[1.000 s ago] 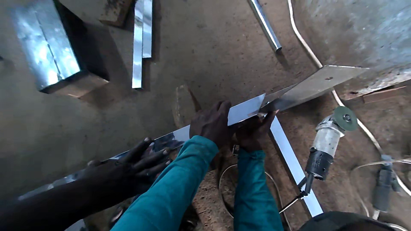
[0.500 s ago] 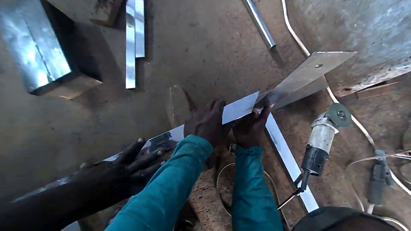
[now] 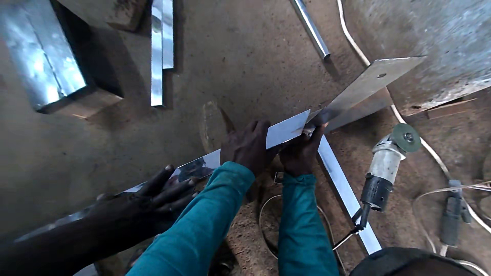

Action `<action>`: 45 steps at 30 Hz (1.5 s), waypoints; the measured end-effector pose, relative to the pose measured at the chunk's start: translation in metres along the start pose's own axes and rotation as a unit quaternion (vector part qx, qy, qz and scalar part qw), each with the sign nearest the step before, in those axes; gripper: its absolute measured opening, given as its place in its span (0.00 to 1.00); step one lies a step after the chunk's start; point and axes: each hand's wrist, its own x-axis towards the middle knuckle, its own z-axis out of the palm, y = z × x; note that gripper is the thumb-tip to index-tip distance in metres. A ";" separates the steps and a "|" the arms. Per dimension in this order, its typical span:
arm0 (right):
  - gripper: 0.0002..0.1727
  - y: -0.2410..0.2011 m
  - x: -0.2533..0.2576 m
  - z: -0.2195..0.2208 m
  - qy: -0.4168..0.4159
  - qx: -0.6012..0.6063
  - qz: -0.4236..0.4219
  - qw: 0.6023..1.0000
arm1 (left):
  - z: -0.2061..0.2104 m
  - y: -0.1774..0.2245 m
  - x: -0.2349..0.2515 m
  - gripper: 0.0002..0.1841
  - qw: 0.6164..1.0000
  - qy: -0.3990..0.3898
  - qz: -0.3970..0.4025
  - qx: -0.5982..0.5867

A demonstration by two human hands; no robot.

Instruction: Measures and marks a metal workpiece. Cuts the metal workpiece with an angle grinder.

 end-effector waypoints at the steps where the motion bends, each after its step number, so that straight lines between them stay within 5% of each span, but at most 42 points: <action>1: 0.42 0.000 0.000 0.000 0.001 0.000 0.002 1.000 | 0.001 0.000 0.000 0.31 1.000 0.004 0.001 0.000; 22: 0.42 -0.005 0.007 0.005 -0.011 0.013 -0.016 1.000 | -0.004 0.002 0.000 0.33 1.000 -0.005 0.003 0.012; 26: 0.40 -0.007 0.008 0.008 0.002 0.003 -0.027 1.000 | -0.010 0.007 -0.001 0.33 0.996 -0.032 -0.003 -0.084; 32: 0.40 -0.012 0.016 0.009 0.005 -0.010 -0.027 1.000 | 0.006 -0.003 0.000 0.35 0.998 0.047 0.027 -0.009; 35: 0.39 -0.031 0.005 0.007 0.053 -0.082 -0.036 0.995 | -0.004 0.008 -0.003 0.37 0.999 0.031 0.010 -0.018; 38: 0.41 -0.070 -0.012 -0.008 0.128 -0.108 -0.033 0.985 | -0.032 0.023 -0.004 0.40 0.994 -0.098 -0.052 0.010; 40: 0.39 -0.100 -0.006 -0.022 0.198 -0.068 -0.053 0.977 | -0.010 0.013 -0.004 0.39 0.999 -0.008 -0.039 0.014; 42: 0.37 -0.133 0.004 -0.033 0.275 -0.102 -0.068 0.954 | -0.008 0.012 -0.004 0.39 0.999 -0.002 -0.033 0.012; 45: 0.47 -0.163 0.044 -0.056 0.336 -0.231 -0.050 0.912 | -0.038 0.029 -0.002 0.40 0.985 -0.149 -0.078 0.027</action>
